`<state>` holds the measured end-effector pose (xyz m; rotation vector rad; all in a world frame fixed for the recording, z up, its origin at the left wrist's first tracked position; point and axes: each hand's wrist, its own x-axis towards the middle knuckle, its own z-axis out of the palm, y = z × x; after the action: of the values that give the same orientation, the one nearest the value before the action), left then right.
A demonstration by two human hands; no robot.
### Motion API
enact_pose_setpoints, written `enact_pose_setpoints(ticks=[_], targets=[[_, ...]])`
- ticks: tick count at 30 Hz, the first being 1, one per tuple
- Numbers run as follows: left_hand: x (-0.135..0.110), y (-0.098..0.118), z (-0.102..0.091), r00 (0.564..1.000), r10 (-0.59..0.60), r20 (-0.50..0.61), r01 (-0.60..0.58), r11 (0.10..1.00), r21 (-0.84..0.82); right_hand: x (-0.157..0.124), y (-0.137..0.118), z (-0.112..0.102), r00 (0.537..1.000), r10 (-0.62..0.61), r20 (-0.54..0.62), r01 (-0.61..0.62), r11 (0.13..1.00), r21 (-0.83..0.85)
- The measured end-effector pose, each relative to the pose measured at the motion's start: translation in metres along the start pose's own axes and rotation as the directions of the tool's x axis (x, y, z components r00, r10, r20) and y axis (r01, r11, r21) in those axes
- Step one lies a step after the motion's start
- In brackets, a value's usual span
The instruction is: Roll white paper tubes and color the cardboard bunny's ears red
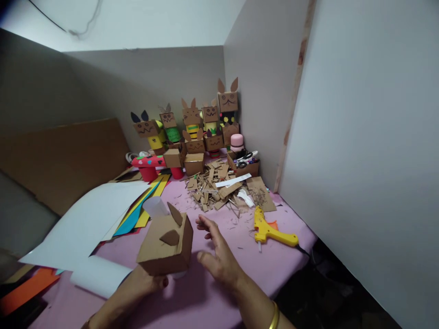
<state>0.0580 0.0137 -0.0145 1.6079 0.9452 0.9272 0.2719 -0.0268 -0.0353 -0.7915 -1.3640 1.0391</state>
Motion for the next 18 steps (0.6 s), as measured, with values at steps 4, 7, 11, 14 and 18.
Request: enact_pose_setpoints(ticks=[4,7,11,14,18], targets=[[-0.006,0.011,0.003,0.994,-0.047,0.094,0.044,0.998,0.035,-0.001,0.004,0.002,0.999,-0.011,0.04,0.011,1.0,0.014],[-0.011,0.007,0.01,0.998,-0.043,0.048,0.039,0.997,0.065,0.002,0.004,0.008,0.999,-0.015,0.048,0.015,1.0,0.009],[-0.019,-0.004,0.029,0.984,0.0,-0.176,0.017,0.996,0.093,0.005,0.0,0.019,0.999,-0.018,0.035,0.019,0.999,-0.029],[-0.022,-0.007,0.041,0.959,-0.004,-0.282,0.026,0.997,0.074,0.005,-0.002,0.024,1.0,0.014,-0.012,-0.015,0.998,-0.054],[-0.019,-0.003,0.04,0.99,0.011,-0.14,-0.018,0.999,-0.051,0.003,-0.006,0.024,0.989,0.02,-0.146,-0.022,1.0,-0.01]])
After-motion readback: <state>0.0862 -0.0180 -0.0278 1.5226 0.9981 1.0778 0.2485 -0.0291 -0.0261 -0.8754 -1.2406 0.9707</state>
